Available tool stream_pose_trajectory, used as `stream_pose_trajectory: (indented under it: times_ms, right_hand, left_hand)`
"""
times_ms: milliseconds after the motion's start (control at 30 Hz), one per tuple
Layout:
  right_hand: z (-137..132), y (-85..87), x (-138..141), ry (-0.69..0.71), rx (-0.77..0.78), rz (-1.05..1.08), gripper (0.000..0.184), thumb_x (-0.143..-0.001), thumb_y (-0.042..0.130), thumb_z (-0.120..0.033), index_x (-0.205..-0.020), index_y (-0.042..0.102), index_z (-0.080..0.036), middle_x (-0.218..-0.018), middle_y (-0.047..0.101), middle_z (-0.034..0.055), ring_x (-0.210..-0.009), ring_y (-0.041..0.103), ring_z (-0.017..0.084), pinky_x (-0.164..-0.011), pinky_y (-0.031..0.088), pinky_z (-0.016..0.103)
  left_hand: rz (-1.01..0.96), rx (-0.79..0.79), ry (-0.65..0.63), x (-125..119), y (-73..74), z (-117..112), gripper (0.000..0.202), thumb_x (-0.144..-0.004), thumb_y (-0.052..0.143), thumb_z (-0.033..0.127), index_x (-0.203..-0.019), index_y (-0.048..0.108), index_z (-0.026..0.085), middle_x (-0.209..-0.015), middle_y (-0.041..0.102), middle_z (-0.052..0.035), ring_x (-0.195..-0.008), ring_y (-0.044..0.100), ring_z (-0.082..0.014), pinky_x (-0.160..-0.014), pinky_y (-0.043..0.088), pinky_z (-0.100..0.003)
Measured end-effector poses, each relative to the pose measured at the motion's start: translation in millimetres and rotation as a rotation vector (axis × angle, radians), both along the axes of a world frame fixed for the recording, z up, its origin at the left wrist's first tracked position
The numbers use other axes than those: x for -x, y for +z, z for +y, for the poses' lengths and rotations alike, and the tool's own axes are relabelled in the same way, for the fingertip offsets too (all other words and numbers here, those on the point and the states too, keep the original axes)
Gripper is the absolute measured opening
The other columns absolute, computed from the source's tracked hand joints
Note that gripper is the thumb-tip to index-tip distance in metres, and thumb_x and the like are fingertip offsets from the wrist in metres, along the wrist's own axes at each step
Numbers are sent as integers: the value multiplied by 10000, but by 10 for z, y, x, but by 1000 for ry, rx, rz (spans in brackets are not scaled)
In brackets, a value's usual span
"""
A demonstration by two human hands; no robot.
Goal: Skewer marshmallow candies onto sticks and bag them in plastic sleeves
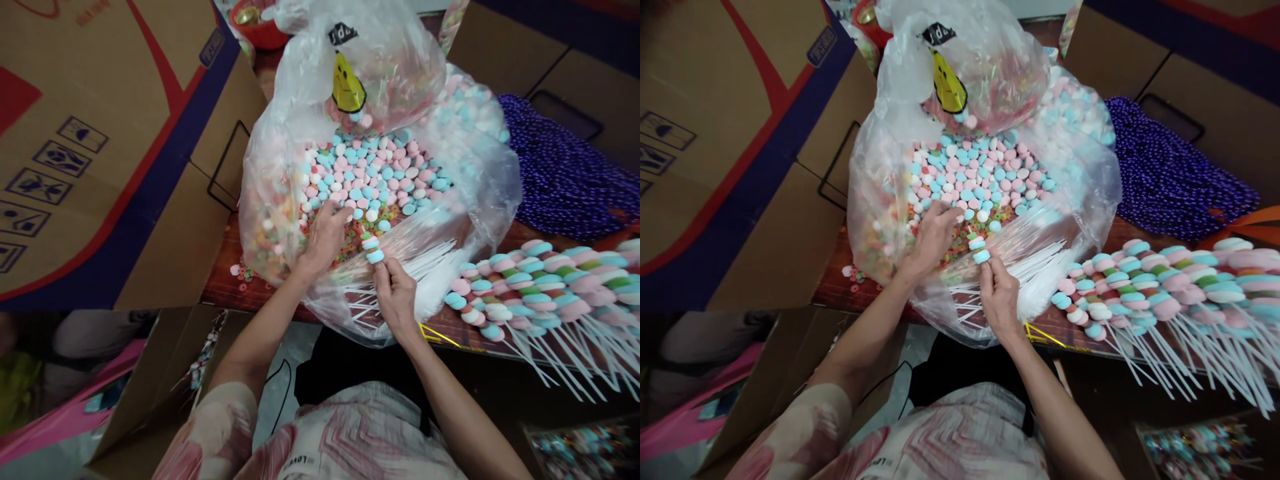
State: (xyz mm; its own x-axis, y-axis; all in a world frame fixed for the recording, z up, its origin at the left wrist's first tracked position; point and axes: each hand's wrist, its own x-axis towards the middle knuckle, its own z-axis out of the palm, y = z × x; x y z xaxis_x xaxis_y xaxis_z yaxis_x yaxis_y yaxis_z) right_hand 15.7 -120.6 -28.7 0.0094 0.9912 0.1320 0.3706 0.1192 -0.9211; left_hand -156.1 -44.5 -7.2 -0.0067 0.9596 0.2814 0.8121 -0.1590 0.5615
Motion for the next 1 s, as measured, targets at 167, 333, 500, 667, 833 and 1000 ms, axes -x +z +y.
stream_pose_trajectory:
  times_ms: [167, 333, 500, 667, 833, 1000]
  right_hand:
    - [-32, -60, 10, 14, 4, 12, 310, -969, 467, -366, -690, 437, -234, -568, 400, -69, -518, 368, 104, -532, 296, 251]
    - [-22, -75, 4, 6, -7, 22, 289, -971, 467, -364, -714, 466, -230, -577, 401, -69, -526, 367, 107, -540, 306, 254]
    - [-32, -81, 8, -19, -16, 31, 302, -969, 477, -374, -703, 469, -230, -577, 419, -65, -536, 381, 110, -551, 322, 255]
    - [-39, -85, 2, -18, -11, 29, 294, -973, 479, -374, -716, 482, -229, -577, 427, -65, -533, 381, 109, -547, 317, 255]
    - [-46, -85, -1, -22, -12, 42, 292, -979, 477, -374, -726, 493, -229, -583, 431, -63, -540, 385, 112, -554, 323, 256]
    - [-42, -81, 4, -17, -19, 53, 289, -980, 479, -364, -725, 494, -228, -596, 444, -59, -548, 396, 115, -567, 334, 259]
  left_hand:
    - [130, -17, -71, 13, -8, -16, 216, -931, 483, 120, -1041, 655, 191, -1119, 624, -128, -1062, 573, -279, -900, 463, -381]
    - [137, -10, -46, -41, 45, -40, 272, -947, 492, 141, -1176, 633, 183, -1129, 620, -131, -1050, 593, -280, -890, 459, -369]
    - [163, 48, -66, -172, 55, 87, 297, -939, 524, 156, -1191, 676, 197, -1136, 602, -129, -964, 620, -267, -782, 461, -344]
    - [1, 8, 47, -142, -15, 234, 236, -888, 543, 128, -1023, 721, 205, -1070, 626, -96, -888, 618, -228, -779, 455, -327]
    - [-410, 42, 5, 39, -49, 239, 86, -832, 615, 177, -797, 690, 202, -715, 601, -1, -684, 536, -167, -703, 418, -290]
    - [-352, 129, -87, 143, -1, 78, 131, -816, 630, 160, -697, 663, 201, -643, 567, 5, -644, 492, -160, -685, 388, -284]
